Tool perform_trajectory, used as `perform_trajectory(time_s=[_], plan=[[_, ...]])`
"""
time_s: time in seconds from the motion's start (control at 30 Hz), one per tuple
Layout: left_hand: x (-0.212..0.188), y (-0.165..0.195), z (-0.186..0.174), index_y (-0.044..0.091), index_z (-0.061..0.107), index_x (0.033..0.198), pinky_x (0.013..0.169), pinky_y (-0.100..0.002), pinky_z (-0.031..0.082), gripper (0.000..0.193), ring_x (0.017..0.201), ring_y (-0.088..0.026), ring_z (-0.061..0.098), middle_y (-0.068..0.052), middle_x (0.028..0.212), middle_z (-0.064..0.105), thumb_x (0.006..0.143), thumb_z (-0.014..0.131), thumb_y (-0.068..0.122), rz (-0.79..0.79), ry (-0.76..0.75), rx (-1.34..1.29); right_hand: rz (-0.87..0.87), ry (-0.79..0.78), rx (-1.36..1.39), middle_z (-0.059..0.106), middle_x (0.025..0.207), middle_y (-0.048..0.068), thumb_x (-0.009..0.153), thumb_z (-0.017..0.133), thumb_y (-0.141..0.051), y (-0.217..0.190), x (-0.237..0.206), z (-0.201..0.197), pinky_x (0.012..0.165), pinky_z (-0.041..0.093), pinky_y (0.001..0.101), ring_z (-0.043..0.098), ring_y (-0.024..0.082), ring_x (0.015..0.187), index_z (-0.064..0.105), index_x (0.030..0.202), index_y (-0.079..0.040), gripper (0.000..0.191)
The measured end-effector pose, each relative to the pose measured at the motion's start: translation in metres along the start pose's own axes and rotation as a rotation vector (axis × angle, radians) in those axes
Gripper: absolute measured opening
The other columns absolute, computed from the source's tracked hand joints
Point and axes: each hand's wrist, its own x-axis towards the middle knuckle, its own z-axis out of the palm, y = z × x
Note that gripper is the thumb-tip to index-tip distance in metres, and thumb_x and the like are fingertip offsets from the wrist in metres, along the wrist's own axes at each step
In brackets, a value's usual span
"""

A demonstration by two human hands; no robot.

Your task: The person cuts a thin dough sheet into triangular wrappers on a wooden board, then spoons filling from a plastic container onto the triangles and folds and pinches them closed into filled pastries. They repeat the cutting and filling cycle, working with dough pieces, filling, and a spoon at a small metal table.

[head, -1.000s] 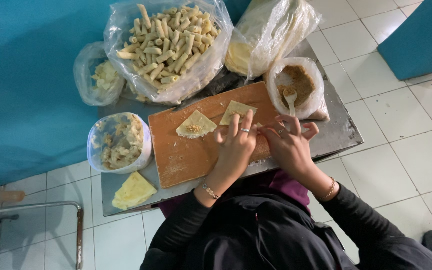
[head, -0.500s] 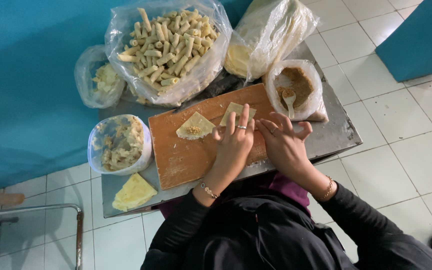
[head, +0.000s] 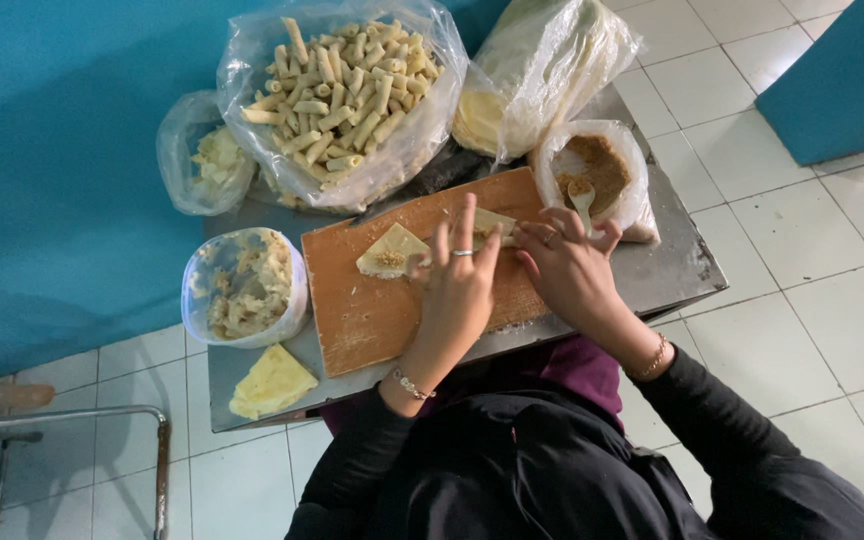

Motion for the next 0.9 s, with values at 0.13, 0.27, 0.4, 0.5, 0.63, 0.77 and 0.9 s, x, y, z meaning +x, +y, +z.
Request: perform_trajectory(time_s=[0.13, 0.27, 0.4, 0.5, 0.63, 0.77, 0.9], plan=[[-0.006, -0.018, -0.019, 0.019, 0.07, 0.132, 0.109, -0.059, 0.034, 0.048, 0.135, -0.042, 0.039, -0.016, 0.161, 0.035, 0.085, 0.072, 0.008, -0.089, 0.126, -0.136, 0.016, -0.01, 0.04, 0.071, 0.125, -0.009, 0.09, 0.074, -0.026, 0.0, 0.016, -0.007, 0.101, 0.025, 0.0551, 0.048, 0.016, 0.133, 0.077, 0.111, -0.021, 0.022], [-0.02, -0.046, -0.049, 0.02, 0.071, 0.127, 0.11, -0.058, 0.034, 0.04, 0.133, -0.042, 0.04, -0.017, 0.154, 0.042, 0.089, 0.071, 0.008, -0.21, 0.228, -0.135, -0.054, 0.073, 0.11, 0.074, 0.118, -0.003, 0.09, 0.074, -0.021, -0.005, 0.023, -0.031, 0.095, 0.04, 0.0459, 0.061, 0.021, 0.117, 0.076, 0.105, -0.016, 0.016], [-0.033, -0.068, -0.068, 0.027, 0.077, 0.117, 0.1, -0.059, 0.031, 0.033, 0.129, -0.041, 0.042, -0.009, 0.142, 0.05, 0.087, 0.073, 0.014, -0.381, 0.213, 0.03, -0.16, -0.366, 0.612, 0.074, 0.092, 0.004, 0.09, 0.072, -0.021, -0.017, 0.032, -0.043, 0.069, 0.055, 0.0335, 0.071, 0.02, 0.077, 0.075, 0.106, -0.014, 0.018], [-0.036, -0.083, -0.073, 0.028, 0.077, 0.114, 0.096, -0.058, 0.029, 0.028, 0.127, -0.034, 0.046, -0.004, 0.136, 0.053, 0.087, 0.073, 0.02, -0.432, 0.192, 0.073, -0.421, -0.559, 0.848, 0.076, 0.089, 0.004, 0.09, 0.074, -0.019, -0.036, 0.05, -0.031, 0.066, 0.057, 0.0311, 0.074, 0.019, 0.074, 0.077, 0.096, -0.011, 0.01], [-0.04, -0.093, -0.071, 0.025, 0.076, 0.116, 0.093, -0.055, 0.03, 0.027, 0.125, -0.027, 0.049, -0.001, 0.13, 0.054, 0.089, 0.072, 0.023, -0.441, 0.149, 0.084, -0.175, -0.587, 0.963, 0.079, 0.088, 0.003, 0.096, 0.069, -0.019, -0.048, 0.11, -0.002, 0.073, 0.06, 0.0282, 0.075, 0.012, 0.08, 0.075, 0.106, -0.007, 0.016], [-0.039, -0.1, -0.063, 0.024, 0.076, 0.113, 0.093, -0.055, 0.031, 0.026, 0.118, -0.026, 0.052, -0.001, 0.125, 0.056, 0.088, 0.073, 0.024, -0.401, 0.148, 0.117, -0.268, -0.101, 1.141, 0.047, 0.16, 0.02, 0.122, 0.051, -0.012, -0.049, 0.197, 0.016, 0.111, 0.05, 0.0362, 0.063, 0.027, 0.135, 0.045, 0.155, 0.002, 0.036], [-0.039, -0.107, -0.056, 0.019, 0.075, 0.112, 0.094, -0.05, 0.037, 0.023, 0.109, -0.026, 0.056, -0.003, 0.113, 0.06, 0.09, 0.072, 0.025, -0.365, 0.12, 0.127, -0.36, 0.141, 0.978, 0.057, 0.146, 0.028, 0.115, 0.053, -0.009, -0.053, 0.202, 0.007, 0.104, 0.051, 0.042, 0.06, 0.034, 0.13, 0.037, 0.156, 0.006, 0.046]])
